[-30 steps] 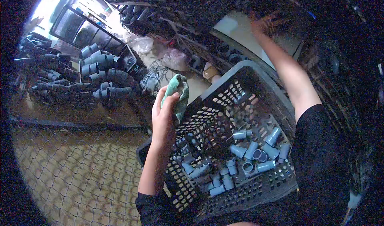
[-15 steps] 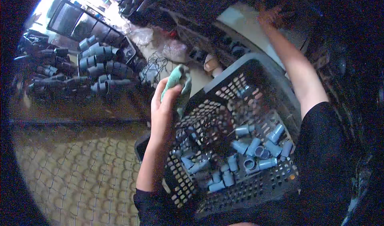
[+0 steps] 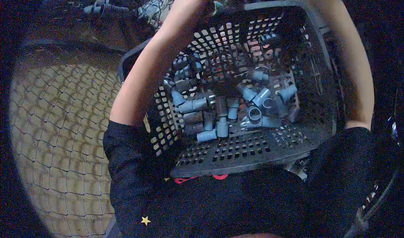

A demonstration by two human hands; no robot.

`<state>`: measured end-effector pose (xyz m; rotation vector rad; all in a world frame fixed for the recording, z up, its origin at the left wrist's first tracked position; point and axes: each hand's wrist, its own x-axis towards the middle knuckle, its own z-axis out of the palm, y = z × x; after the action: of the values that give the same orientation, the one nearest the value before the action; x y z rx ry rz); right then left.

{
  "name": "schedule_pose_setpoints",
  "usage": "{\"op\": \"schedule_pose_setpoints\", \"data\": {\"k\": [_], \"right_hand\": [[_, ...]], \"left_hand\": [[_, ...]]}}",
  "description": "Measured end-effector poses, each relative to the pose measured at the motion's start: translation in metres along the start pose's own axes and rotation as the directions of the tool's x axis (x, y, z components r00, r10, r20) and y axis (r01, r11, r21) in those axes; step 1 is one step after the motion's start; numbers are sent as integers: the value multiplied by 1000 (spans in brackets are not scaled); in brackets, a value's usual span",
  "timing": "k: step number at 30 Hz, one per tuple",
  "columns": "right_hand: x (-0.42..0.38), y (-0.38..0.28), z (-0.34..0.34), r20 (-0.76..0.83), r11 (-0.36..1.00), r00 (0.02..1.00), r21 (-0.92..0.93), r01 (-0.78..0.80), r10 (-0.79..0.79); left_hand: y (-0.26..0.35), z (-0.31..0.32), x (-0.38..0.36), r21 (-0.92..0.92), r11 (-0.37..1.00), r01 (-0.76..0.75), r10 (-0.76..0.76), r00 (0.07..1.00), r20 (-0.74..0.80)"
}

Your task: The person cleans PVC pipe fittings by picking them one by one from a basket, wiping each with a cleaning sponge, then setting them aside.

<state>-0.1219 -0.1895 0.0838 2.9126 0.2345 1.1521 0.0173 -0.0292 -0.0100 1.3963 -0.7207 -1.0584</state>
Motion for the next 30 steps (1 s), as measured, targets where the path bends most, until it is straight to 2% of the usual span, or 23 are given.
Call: {"op": "schedule_pose_setpoints", "data": {"k": [2,3,4,5,7,8,9,10,11,12,13,16,19,20,22,23,24,25,26,27,29,30], "right_hand": [[-11,-60,7,376,905,922,-352,238,-96],[-25,-83,11,539,956,842,-261,135,28],[-40,-101,15,636,990,768,-138,21,72],[-55,-114,20,722,994,685,-33,-103,95],[-80,-124,39,959,983,277,-8,-182,59],[-80,-124,58,995,980,-95,-28,-197,9],[-101,-125,77,986,979,-163,-9,-204,-25],[-128,-124,100,989,986,-140,31,-165,-54],[-130,-132,100,1000,994,-19,-24,-109,22],[-131,-133,100,999,997,-5,-43,-58,42],[-133,-134,99,998,998,7,-62,-6,62],[-129,-129,92,984,982,34,-172,-82,175],[-152,-111,112,998,981,30,-48,-186,55],[-150,-110,106,986,967,138,-57,-250,94],[-117,-103,90,963,922,238,-25,-386,126],[-98,-91,75,946,838,325,171,-517,8],[-84,-83,57,912,725,410,285,-627,-3],[-79,-77,42,833,542,553,455,-706,21],[-72,-69,27,831,373,557,514,-772,8],[-76,-69,26,735,122,673,663,-739,80],[-74,-55,10,724,-16,601,643,-766,338],[-73,-49,0,723,-97,524,624,-776,450]], "left_hand": [[-7,0,5,-81,997,-16,15,1000,-16],[-9,0,6,-145,989,-9,9,1000,-3],[-8,0,5,-116,992,-43,45,999,19],[-8,-1,7,4,999,-51,51,999,-11],[-7,5,-6,69,997,-47,50,998,-46],[-7,4,-6,57,990,-127,127,992,5],[-9,8,-4,-35,993,-116,117,993,9],[-11,8,-1,-30,993,-113,114,993,28],[-8,9,-1,-22,993,-112,113,993,43],[-7,10,-3,9,988,-153,152,987,58],[-3,11,-7,28,993,-118,116,990,79],[0,11,-9,16,994,-106,104,992,78],[2,11,-9,43,999,-27,25,999,44],[6,10,-10,-3,1000,-22,22,998,57],[8,4,-11,29,999,-33,32,999,29],[8,3,-9,44,998,-45,44,999,19],[4,3,-3,93,977,-191,190,982,13],[5,1,-2,204,943,-264,269,963,1],[0,0,2,233,911,-341,357,934,-30],[2,1,3,261,873,-411,439,896,-58],[13,11,-5,323,845,-425,483,867,-121],[12,14,-6,451,712,-538,625,778,-60]]}}
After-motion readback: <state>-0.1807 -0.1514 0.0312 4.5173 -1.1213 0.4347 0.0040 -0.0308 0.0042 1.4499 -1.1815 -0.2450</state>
